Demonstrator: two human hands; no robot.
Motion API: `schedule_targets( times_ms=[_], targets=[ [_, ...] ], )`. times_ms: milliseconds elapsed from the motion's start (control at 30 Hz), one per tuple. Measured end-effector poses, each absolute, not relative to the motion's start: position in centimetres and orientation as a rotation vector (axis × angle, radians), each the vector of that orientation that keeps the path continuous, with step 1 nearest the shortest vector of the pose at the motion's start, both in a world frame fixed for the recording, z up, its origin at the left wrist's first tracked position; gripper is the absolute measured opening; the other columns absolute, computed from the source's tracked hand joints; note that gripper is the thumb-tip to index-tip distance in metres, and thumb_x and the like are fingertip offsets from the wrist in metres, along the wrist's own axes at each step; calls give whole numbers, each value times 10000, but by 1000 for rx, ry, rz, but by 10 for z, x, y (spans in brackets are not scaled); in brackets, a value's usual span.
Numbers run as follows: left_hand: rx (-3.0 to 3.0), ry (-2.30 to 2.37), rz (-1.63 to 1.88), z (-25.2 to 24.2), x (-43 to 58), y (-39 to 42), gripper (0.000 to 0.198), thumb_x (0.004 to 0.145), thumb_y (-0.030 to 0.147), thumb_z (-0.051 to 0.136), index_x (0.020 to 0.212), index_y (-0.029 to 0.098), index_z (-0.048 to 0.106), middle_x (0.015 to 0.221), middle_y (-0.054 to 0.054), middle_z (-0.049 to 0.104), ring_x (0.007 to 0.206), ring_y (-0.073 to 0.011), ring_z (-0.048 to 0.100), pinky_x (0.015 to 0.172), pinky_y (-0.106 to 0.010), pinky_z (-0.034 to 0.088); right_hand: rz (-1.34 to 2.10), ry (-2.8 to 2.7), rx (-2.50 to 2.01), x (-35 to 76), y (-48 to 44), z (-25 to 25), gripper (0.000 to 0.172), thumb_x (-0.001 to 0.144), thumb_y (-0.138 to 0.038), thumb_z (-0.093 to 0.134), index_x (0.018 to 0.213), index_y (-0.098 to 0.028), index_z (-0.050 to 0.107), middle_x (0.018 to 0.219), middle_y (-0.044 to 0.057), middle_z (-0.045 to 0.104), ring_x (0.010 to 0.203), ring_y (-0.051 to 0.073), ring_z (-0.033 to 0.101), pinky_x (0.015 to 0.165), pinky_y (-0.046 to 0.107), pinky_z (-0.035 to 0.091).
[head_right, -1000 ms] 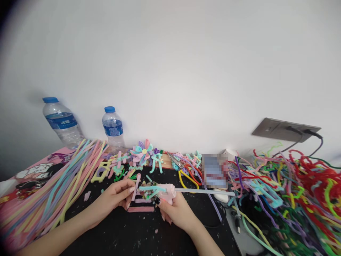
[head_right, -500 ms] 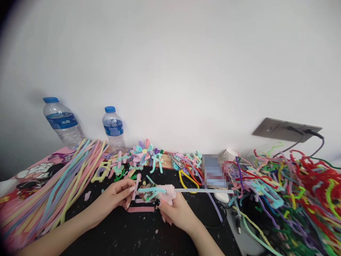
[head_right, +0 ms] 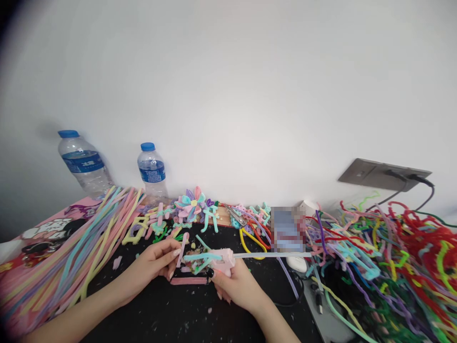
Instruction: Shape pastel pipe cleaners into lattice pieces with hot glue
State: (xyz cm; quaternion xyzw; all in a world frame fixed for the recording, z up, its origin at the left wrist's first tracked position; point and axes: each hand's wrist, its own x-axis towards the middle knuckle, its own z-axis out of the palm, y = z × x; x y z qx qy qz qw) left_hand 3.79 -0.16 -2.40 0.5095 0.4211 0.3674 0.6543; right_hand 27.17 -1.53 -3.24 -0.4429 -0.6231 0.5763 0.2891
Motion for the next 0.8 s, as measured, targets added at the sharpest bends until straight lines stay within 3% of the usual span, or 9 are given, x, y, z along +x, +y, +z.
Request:
schedule_targets(
  times_ms=[300, 800],
  targets=[
    [1148, 930, 845, -27, 36, -1, 244, 840, 419, 524, 795, 181, 549, 572, 50, 488, 509, -104, 489, 538, -239, 467, 1571, -1647, -1152, 273, -15, -34, 404, 788, -554, 534, 803, -156, 462, 463, -70, 487, 319, 36, 354, 311, 150, 237],
    [1150, 939, 827, -22, 36, -1, 245, 848, 411, 520, 771, 179, 535, 539, 57, 489, 508, -107, 483, 556, -253, 478, 1561, -1682, -1141, 273, -15, -32, 366, 798, -517, 545, 731, -169, 452, 449, -68, 482, 316, 37, 356, 314, 153, 227]
  ],
)
